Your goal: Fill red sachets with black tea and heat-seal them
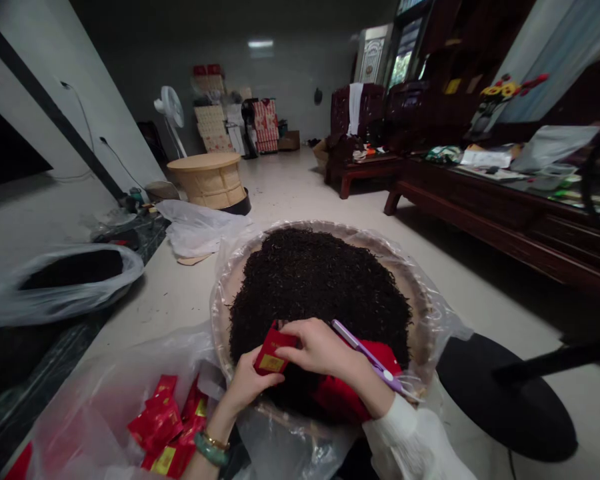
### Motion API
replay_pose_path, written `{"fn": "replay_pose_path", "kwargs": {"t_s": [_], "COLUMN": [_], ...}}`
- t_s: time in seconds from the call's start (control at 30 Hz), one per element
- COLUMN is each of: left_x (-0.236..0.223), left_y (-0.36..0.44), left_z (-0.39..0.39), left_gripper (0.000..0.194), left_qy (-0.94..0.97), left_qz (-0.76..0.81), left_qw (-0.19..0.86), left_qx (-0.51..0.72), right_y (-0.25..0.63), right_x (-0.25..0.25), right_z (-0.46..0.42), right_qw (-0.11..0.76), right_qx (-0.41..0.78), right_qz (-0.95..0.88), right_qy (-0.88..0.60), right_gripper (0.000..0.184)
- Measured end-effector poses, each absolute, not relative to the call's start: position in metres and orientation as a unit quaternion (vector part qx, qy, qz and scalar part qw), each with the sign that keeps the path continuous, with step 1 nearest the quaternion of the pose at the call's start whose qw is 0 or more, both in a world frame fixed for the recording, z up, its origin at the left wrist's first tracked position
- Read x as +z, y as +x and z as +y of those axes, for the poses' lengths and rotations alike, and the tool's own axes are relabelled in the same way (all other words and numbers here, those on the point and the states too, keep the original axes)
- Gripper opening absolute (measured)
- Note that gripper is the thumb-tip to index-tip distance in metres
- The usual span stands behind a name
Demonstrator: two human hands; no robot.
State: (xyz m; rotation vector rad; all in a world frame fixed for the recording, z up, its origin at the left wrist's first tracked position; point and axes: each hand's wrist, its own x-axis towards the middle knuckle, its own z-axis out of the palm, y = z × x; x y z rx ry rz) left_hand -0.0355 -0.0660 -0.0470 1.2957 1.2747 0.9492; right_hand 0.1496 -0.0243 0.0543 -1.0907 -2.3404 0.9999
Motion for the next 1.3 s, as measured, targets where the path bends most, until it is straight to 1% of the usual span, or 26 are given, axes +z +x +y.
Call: {"fn": "replay_pose_path", "kwargs": {"t_s": [0.1,0.17,0.23,0.33,0.37,0.5,0.57,0.63,0.67,0.73,0.8,0.83,0.87,0.93,0.97,1.03,1.1,1.23,1.3], "left_x": [-0.054,-0.058,-0.062,-0.063,-0.063,-0.059,-0.057,-0.057,-0.057,-0.056,-0.054,-0.053,-0.051,-0.046,-0.044,-0.039,-0.037,-0.036,-0.036], "left_y": [-0.029,-0.025,-0.023,-0.021,-0.021,-0.018,-0.017,-0.017,-0.017,-0.016,-0.015,-0.014,-0.012,-0.009,-0.007,-0.005,-0.003,0.000,0.002], "left_z": [-0.068,-0.070,-0.070,-0.069,-0.069,-0.070,-0.071,-0.072,-0.072,-0.073,-0.073,-0.074,-0.074,-0.076,-0.078,-0.081,-0.084,-0.086,-0.087], "left_gripper": [0.039,0.043,0.047,0.047,0.047,0.044,0.044,0.046,0.047,0.049,0.050,0.051,0.050,0.046,0.043,0.040,0.044,0.049,0.051], "left_qy": [0.555,0.558,0.550,0.533,0.530,0.554,0.568,0.563,0.554,0.533,0.520,0.518,0.518,0.519,0.520,0.516,0.500,0.424,0.401], "left_qz": [0.543,0.534,0.525,0.527,0.531,0.543,0.546,0.546,0.545,0.545,0.535,0.527,0.518,0.513,0.518,0.532,0.525,0.480,0.483], "left_qw": [0.494,0.500,0.510,0.517,0.515,0.489,0.479,0.483,0.490,0.504,0.521,0.530,0.538,0.546,0.544,0.539,0.557,0.641,0.651], "left_qx": [0.392,0.393,0.402,0.414,0.415,0.398,0.387,0.389,0.394,0.406,0.414,0.416,0.417,0.411,0.407,0.399,0.405,0.422,0.427], "right_y": [0.145,0.145,0.148,0.152,0.152,0.146,0.144,0.145,0.147,0.152,0.153,0.151,0.148,0.139,0.134,0.127,0.124,0.129,0.133], "right_x": [0.064,0.066,0.067,0.071,0.073,0.077,0.075,0.073,0.072,0.070,0.068,0.066,0.063,0.054,0.049,0.036,0.026,0.014,0.012], "right_z": [-0.029,-0.029,-0.028,-0.026,-0.027,-0.028,-0.028,-0.027,-0.027,-0.026,-0.027,-0.028,-0.029,-0.030,-0.030,-0.027,-0.024,-0.016,-0.014], "right_qw": [0.108,0.060,0.062,0.120,0.117,0.002,-0.021,0.004,0.035,0.127,0.210,0.229,0.230,0.197,0.176,0.158,0.172,0.227,0.249], "right_qx": [0.414,0.453,0.421,0.301,0.277,0.250,0.251,0.269,0.285,0.298,0.255,0.217,0.178,0.128,0.118,0.110,0.109,0.114,0.109], "right_qz": [-0.810,-0.795,-0.821,-0.867,-0.873,-0.869,-0.864,-0.868,-0.868,-0.857,-0.842,-0.839,-0.842,-0.852,-0.852,-0.847,-0.842,-0.839,-0.836], "right_qy": [-0.400,-0.398,-0.381,-0.377,-0.384,-0.427,-0.435,-0.417,-0.405,-0.402,-0.427,-0.443,-0.454,-0.469,-0.478,-0.496,-0.499,-0.481,-0.477], "right_gripper": [0.018,0.018,0.016,0.013,0.013,0.014,0.011,0.010,0.012,0.016,0.027,0.035,0.041,0.041,0.039,0.043,0.047,0.055,0.058]}}
